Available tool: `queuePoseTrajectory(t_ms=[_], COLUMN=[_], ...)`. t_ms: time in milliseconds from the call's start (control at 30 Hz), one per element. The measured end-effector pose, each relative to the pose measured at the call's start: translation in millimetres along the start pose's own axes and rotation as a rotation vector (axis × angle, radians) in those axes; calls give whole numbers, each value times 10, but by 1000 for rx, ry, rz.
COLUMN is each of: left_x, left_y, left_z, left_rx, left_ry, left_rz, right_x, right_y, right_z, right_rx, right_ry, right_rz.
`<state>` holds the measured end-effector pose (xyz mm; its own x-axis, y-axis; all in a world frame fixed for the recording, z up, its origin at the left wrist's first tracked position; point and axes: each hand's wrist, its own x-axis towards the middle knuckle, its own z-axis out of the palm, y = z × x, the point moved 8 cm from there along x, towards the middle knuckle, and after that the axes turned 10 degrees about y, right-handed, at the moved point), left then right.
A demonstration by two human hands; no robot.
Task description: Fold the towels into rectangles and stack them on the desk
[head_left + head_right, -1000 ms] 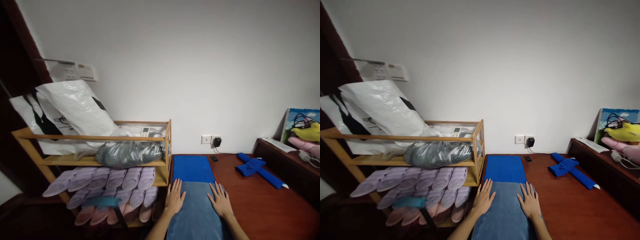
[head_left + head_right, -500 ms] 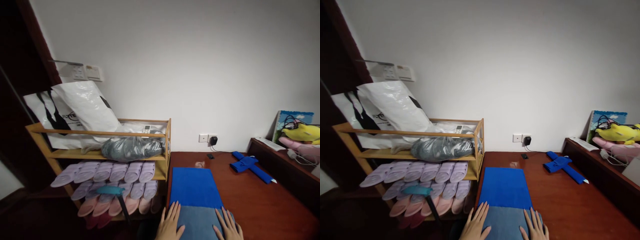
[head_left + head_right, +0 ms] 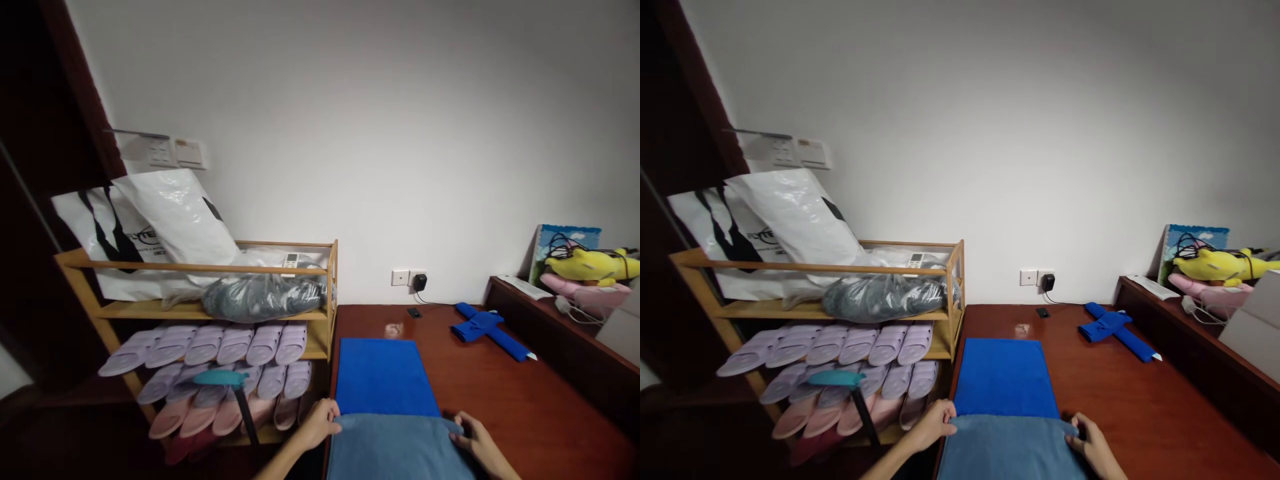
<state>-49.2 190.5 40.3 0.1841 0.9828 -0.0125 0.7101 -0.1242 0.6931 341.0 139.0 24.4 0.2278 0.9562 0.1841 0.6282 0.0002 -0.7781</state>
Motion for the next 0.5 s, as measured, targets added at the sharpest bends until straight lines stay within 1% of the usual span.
queuePoseTrajectory(t_ms=[67, 133, 200, 233, 267, 300, 333, 400, 500], left_x=[-55, -172, -341, -441, -535, -618, -681, -756, -754], left_y=[38, 125, 258, 342, 438, 546, 650, 837, 1021], left_z=[-95, -221, -354, -413, -498, -602, -730, -993, -1315], left_rx=[-66, -136, -263, -369, -482, -547, -580, -608, -618], left_ry=[1, -18, -88, -154, -196, -217, -202, -138, -15], left_rz=[18, 38, 25, -6, -38, -49, -51, -40, -27], right_x=[-81, -177, -279, -329, -374, -408, -430, -427, -325], right_y=[-114, -183, -239, -280, -333, -400, -483, -685, -1034], right_z=[-65, -219, -413, -509, -606, -707, -811, -1014, -1268], right_rx=[195, 295, 320, 320, 312, 298, 282, 257, 254], right_ry=[-67, -69, -60, -68, -76, -77, -68, -16, 112], right_rz=[28, 74, 117, 132, 139, 139, 129, 90, 6])
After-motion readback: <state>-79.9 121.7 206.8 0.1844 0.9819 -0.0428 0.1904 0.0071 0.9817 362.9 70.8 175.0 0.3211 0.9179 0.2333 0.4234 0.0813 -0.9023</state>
